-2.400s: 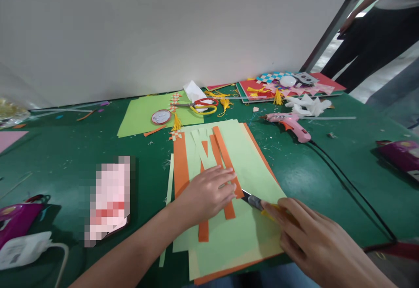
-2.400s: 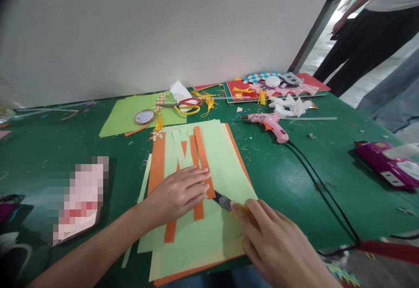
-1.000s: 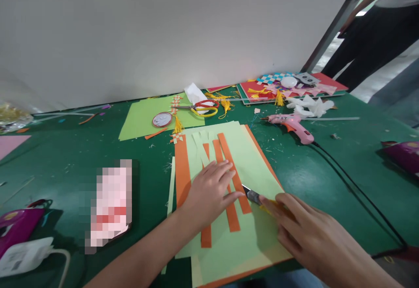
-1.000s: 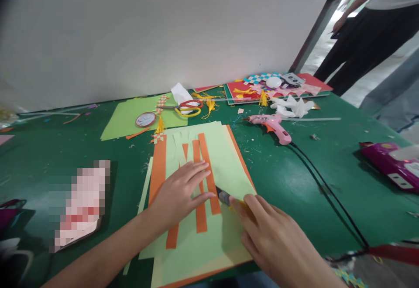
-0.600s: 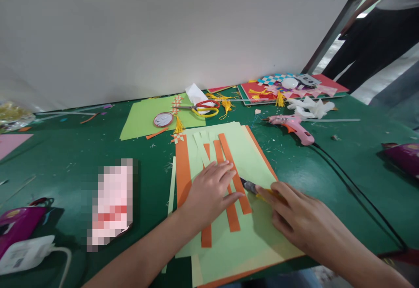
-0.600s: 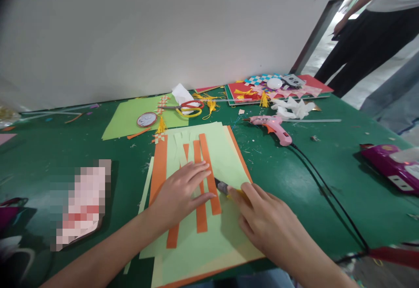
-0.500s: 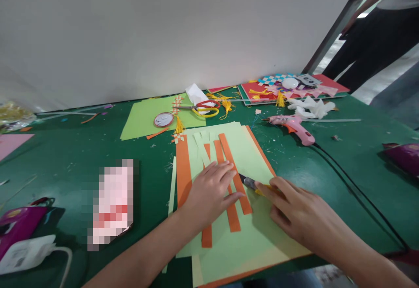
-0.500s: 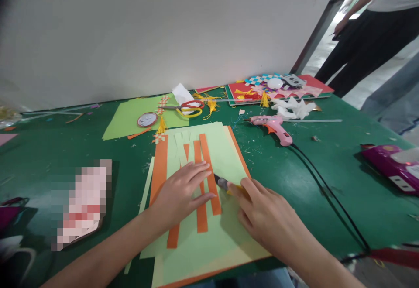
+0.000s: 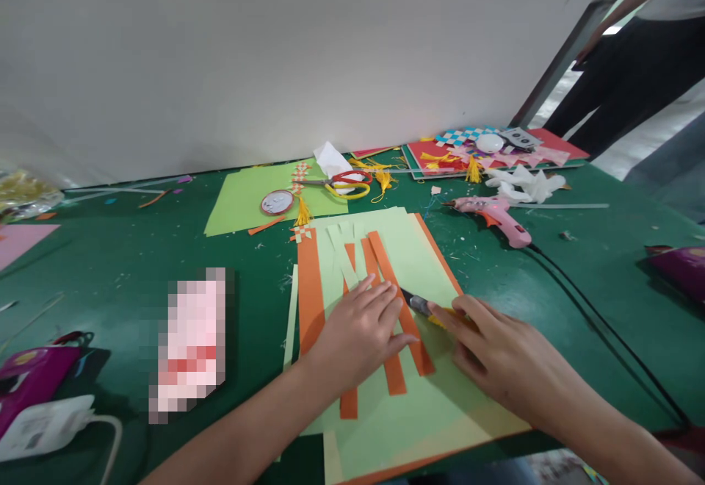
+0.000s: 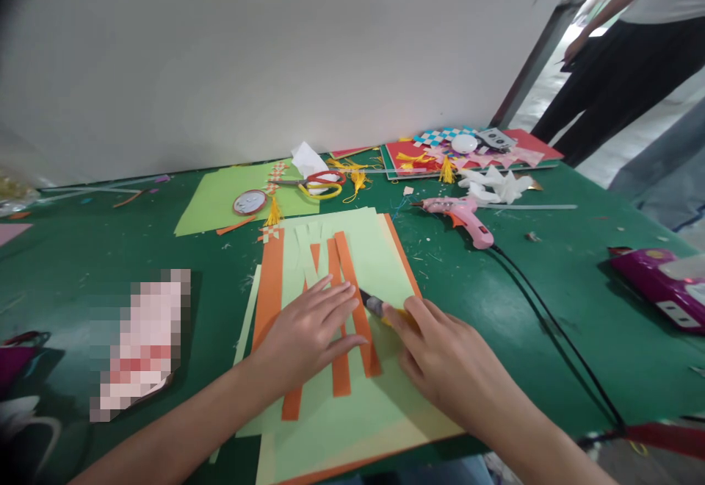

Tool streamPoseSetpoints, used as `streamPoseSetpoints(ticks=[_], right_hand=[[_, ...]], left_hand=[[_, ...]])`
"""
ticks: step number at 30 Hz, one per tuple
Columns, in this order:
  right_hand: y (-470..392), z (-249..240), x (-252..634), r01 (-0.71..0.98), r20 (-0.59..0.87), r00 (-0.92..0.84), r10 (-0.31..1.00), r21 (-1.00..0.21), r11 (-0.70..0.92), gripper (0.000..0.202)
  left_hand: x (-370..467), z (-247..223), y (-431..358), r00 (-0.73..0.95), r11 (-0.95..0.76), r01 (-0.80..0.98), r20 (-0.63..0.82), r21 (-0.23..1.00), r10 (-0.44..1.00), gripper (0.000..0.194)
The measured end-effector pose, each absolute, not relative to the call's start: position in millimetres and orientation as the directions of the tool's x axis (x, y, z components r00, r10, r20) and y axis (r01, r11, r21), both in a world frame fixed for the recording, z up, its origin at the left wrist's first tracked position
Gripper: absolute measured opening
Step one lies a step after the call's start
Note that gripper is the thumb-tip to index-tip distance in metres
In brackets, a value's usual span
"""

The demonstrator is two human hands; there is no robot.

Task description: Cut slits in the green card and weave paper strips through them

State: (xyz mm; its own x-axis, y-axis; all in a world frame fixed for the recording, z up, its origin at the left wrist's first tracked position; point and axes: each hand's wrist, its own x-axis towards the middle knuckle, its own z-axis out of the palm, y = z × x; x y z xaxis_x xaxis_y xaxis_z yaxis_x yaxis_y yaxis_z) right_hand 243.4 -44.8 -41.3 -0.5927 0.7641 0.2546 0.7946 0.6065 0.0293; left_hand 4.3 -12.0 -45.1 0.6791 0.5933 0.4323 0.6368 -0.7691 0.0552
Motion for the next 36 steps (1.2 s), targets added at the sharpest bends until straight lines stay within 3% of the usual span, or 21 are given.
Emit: streamPoseSetpoints(ticks=[8, 15, 36], right_hand=[[-71.0, -33.0, 241.2, 0.773, 0.215, -0.617, 0.757, -0.017, 0.635, 0.043], [-72.6, -34.8, 241.3, 0.769, 0.193, -0.625, 0.757, -0.016, 0.639, 0.040], [-61.5, -40.0, 237.7, 0.801, 0.233, -0.578, 0.782, -0.020, 0.598, 0.043]], left_hand=[[8.3, -34.7, -21.1, 0.721, -0.806, 0.591, 0.431, 0.025, 0.542, 0.034], [4.3, -46.9, -15.8, 0.633, -0.685, 0.728, 0.348, 0.037, 0.691, 0.071], [4.0, -48.8, -16.1, 0.647, -0.693, 0.721, 0.346, 0.014, 0.680, 0.071]])
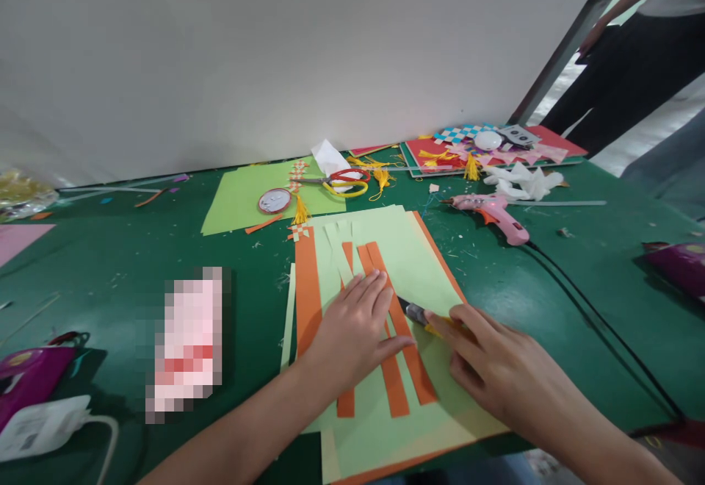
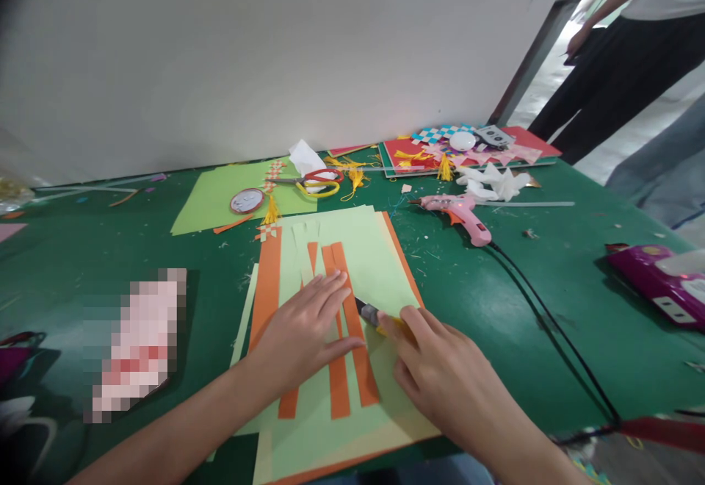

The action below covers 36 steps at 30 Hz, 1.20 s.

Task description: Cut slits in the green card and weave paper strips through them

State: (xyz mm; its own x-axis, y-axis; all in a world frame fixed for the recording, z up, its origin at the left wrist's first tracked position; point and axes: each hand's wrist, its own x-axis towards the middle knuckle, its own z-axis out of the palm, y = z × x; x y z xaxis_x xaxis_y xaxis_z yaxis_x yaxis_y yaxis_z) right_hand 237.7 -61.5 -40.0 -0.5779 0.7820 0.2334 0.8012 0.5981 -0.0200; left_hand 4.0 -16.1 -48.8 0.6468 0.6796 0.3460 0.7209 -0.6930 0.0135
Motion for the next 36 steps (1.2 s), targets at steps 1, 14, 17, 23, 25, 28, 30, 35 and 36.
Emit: streamPoseSetpoints(ticks=[1, 14, 17, 23, 25, 28, 30, 35, 36], right_hand=[[-60.4, -40.3, 237.4, 0.803, 0.233, -0.577, 0.783, -0.015, 0.596, 0.043], [-34.3, -40.3, 230.7, 0.810, 0.253, -0.565, 0.785, -0.008, 0.586, 0.043], [-26.5, -39.7, 228.8, 0.813, 0.253, -0.566, 0.785, 0.009, 0.583, 0.043], [-23.7, -40.6, 228.9, 0.814, 0.247, -0.566, 0.787, 0.013, 0.581, 0.043], [-28.1, -41.2, 230.4, 0.811, 0.236, -0.569, 0.788, 0.004, 0.585, 0.044], [-38.0, -40.5, 232.5, 0.805, 0.244, -0.573, 0.782, -0.008, 0.593, 0.045], [-45.6, -38.9, 233.4, 0.803, 0.262, -0.572, 0.777, -0.013, 0.595, 0.044], [-60.7, -36.0, 234.0, 0.804, 0.239, -0.570, 0.786, -0.037, 0.594, 0.045], [-62.4, -36.2, 234.1, 0.806, 0.228, -0.568, 0.791, -0.044, 0.591, 0.045]], left_hand=[[4.1, -48.2, -16.0, 0.647, -0.693, 0.721, 0.344, 0.016, 0.681, 0.070], [4.6, -49.5, -15.8, 0.635, -0.687, 0.724, 0.334, 0.058, 0.697, 0.066], [4.7, -49.7, -15.9, 0.641, -0.691, 0.721, 0.326, 0.056, 0.695, 0.067], [4.9, -49.4, -15.3, 0.648, -0.700, 0.713, 0.345, 0.040, 0.680, 0.067], [5.5, -48.8, -15.1, 0.658, -0.717, 0.696, 0.361, 0.042, 0.660, 0.068], [7.0, -47.0, -16.5, 0.673, -0.746, 0.664, 0.391, 0.053, 0.627, 0.067], [8.1, -45.0, -18.7, 0.684, -0.764, 0.643, 0.409, 0.053, 0.604, 0.064], [10.3, -38.9, -23.3, 0.711, -0.796, 0.606, 0.440, 0.011, 0.548, 0.046], [10.7, -38.2, -22.9, 0.717, -0.797, 0.604, 0.431, 0.008, 0.548, 0.040]])
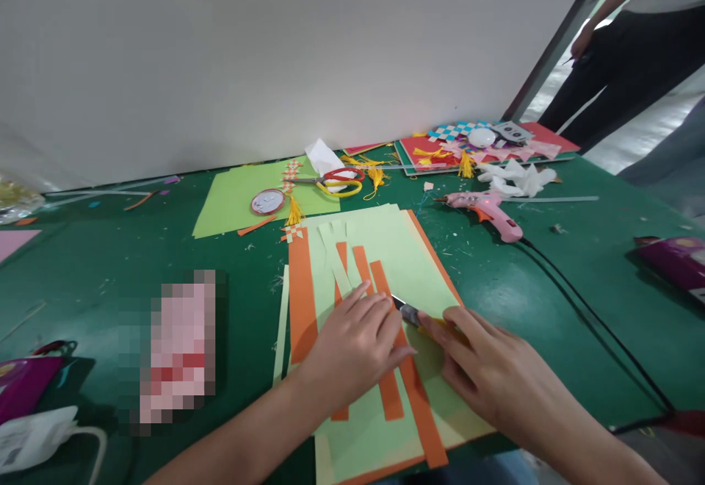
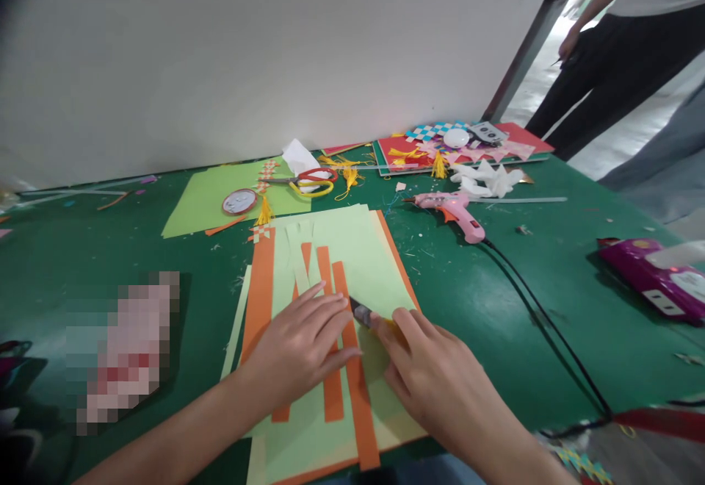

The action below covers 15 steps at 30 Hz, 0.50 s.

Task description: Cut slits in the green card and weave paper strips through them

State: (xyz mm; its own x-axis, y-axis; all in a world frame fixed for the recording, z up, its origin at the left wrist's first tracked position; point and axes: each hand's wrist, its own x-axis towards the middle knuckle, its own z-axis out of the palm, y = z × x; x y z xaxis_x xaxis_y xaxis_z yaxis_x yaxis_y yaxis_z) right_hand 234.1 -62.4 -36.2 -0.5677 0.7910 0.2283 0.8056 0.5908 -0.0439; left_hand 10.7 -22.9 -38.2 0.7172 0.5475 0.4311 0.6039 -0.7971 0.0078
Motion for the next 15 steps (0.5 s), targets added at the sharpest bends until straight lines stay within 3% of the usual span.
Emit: streamPoseSetpoints(ticks=[2, 6, 8, 11, 15], right_hand=[[-64.3, -37.3, 234.2, 0.808, 0.222, -0.564, 0.795, -0.049, 0.587, 0.045], [-65.2, -39.3, 234.0, 0.800, 0.271, -0.572, 0.774, -0.025, 0.600, 0.042], [-65.5, -39.7, 233.4, 0.797, 0.299, -0.571, 0.764, -0.022, 0.604, 0.039], [-65.9, -39.4, 232.4, 0.797, 0.326, -0.563, 0.759, -0.029, 0.604, 0.035], [-65.9, -39.8, 232.8, 0.793, 0.333, -0.570, 0.752, -0.020, 0.610, 0.037]], left_hand=[[11.0, -37.1, -20.2, 0.724, -0.796, 0.606, 0.405, 0.013, 0.558, 0.033], [2.9, -30.3, -7.8, 0.679, -0.734, 0.679, 0.390, -0.011, 0.622, 0.042], [-8.5, -20.4, -1.5, 0.534, -0.542, 0.835, 0.379, -0.095, 0.756, 0.039], [-32.8, -0.2, 0.8, 0.133, -0.050, 0.955, 0.274, -0.292, 0.952, 0.038], [-62.9, 14.7, -7.3, -0.117, 0.186, 0.910, 0.199, -0.371, 0.973, 0.048]])
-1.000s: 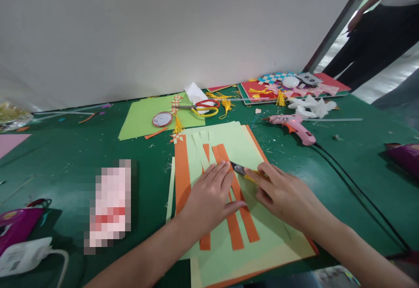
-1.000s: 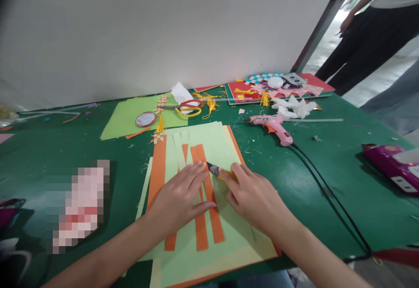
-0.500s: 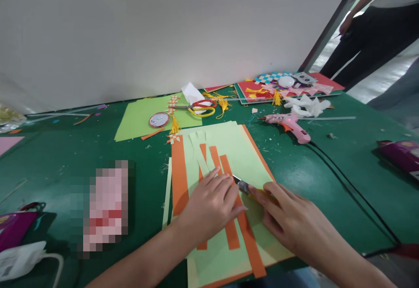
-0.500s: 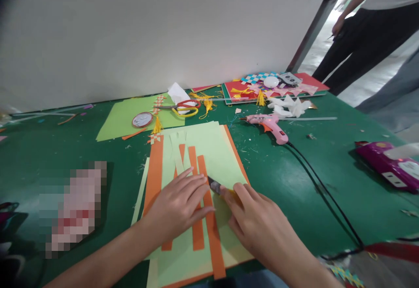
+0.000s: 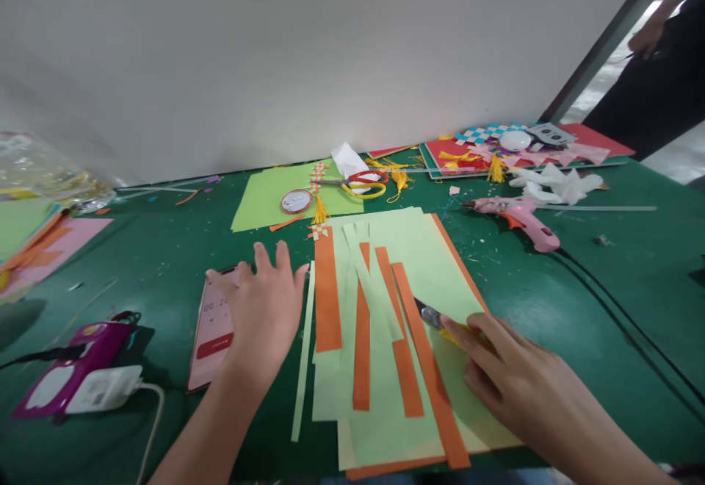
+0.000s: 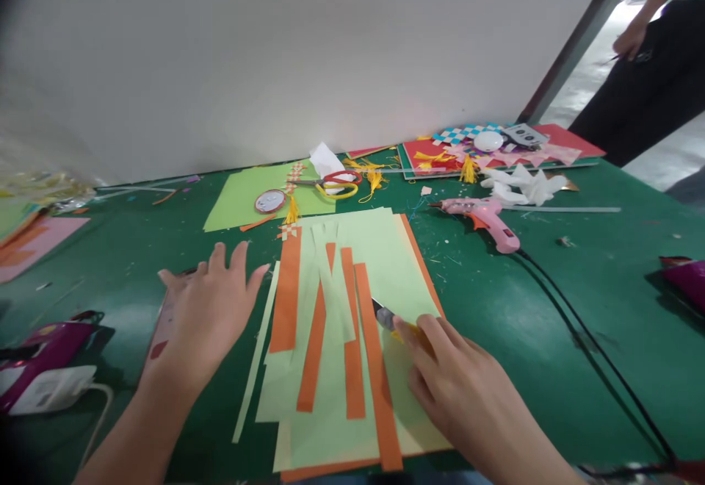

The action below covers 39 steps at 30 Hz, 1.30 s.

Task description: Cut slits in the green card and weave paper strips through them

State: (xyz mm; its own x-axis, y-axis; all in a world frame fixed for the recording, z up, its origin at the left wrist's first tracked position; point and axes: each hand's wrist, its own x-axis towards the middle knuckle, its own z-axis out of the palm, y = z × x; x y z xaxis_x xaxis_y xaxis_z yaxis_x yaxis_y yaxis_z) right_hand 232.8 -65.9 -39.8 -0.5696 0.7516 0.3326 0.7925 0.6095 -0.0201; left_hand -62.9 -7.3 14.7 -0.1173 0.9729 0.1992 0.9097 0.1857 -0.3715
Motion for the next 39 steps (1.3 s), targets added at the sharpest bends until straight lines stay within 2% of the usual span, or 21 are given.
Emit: streamPoseSetpoints(ticks=[4, 8, 11, 16, 18, 21, 24, 27, 29, 31, 35, 39], right_hand=[[-66.6, -42.8, 234.7, 0.794, 0.312, -0.574, 0.757, -0.012, 0.607, 0.039], [-66.9, -44.4, 234.8, 0.797, 0.312, -0.569, 0.761, -0.019, 0.604, 0.039], [-66.7, -43.9, 234.7, 0.796, 0.306, -0.571, 0.762, -0.022, 0.605, 0.039], [-66.8, -43.7, 235.6, 0.796, 0.314, -0.568, 0.761, -0.024, 0.604, 0.040], [-66.9, -44.0, 235.8, 0.796, 0.316, -0.568, 0.760, -0.021, 0.605, 0.039], [-66.8, -43.8, 235.8, 0.797, 0.312, -0.568, 0.761, -0.022, 0.604, 0.039], [-66.5, -43.5, 235.5, 0.796, 0.311, -0.569, 0.761, -0.024, 0.605, 0.040], [-66.4, -43.9, 235.3, 0.795, 0.316, -0.568, 0.760, -0.029, 0.607, 0.038], [-66.5, -44.0, 235.2, 0.795, 0.315, -0.568, 0.760, -0.029, 0.606, 0.038], [-66.4, -43.3, 235.1, 0.796, 0.309, -0.569, 0.762, -0.029, 0.605, 0.040], [-65.7, -40.0, 235.5, 0.794, 0.286, -0.573, 0.768, -0.036, 0.606, 0.041], [-64.4, -39.1, 235.3, 0.786, 0.285, -0.581, 0.763, -0.046, 0.616, 0.040]], left_hand=[[-71.7, 10.6, -12.3, -0.200, 0.227, 0.919, 0.116, -0.323, 0.973, 0.051], [-62.2, 10.0, -10.6, -0.096, 0.174, 0.932, 0.246, -0.318, 0.965, 0.053], [-58.7, 12.4, -8.0, -0.051, 0.134, 0.941, 0.261, -0.312, 0.964, 0.055], [-73.3, 9.3, -6.8, -0.288, 0.300, 0.915, 0.083, -0.270, 0.954, 0.059], [-77.5, 8.4, -7.9, -0.280, 0.296, 0.916, 0.096, -0.270, 0.955, 0.057], [-73.1, 10.8, -9.5, -0.170, 0.238, 0.930, 0.246, -0.280, 0.954, 0.054], [-56.4, 13.3, -10.8, 0.016, 0.083, 0.958, 0.341, -0.273, 0.940, 0.050], [-32.1, 8.3, -13.4, 0.302, -0.248, 0.940, 0.235, -0.233, 0.924, 0.042], [-15.5, -0.2, -15.4, 0.498, -0.468, 0.864, 0.180, -0.187, 0.848, 0.040], [-1.8, -11.4, -16.7, 0.608, -0.585, 0.793, 0.196, -0.169, 0.769, 0.041], [10.0, -33.6, -15.7, 0.662, -0.645, 0.746, 0.301, -0.166, 0.687, 0.050], [7.9, -45.4, -14.1, 0.665, -0.667, 0.734, 0.326, -0.125, 0.672, 0.057]])
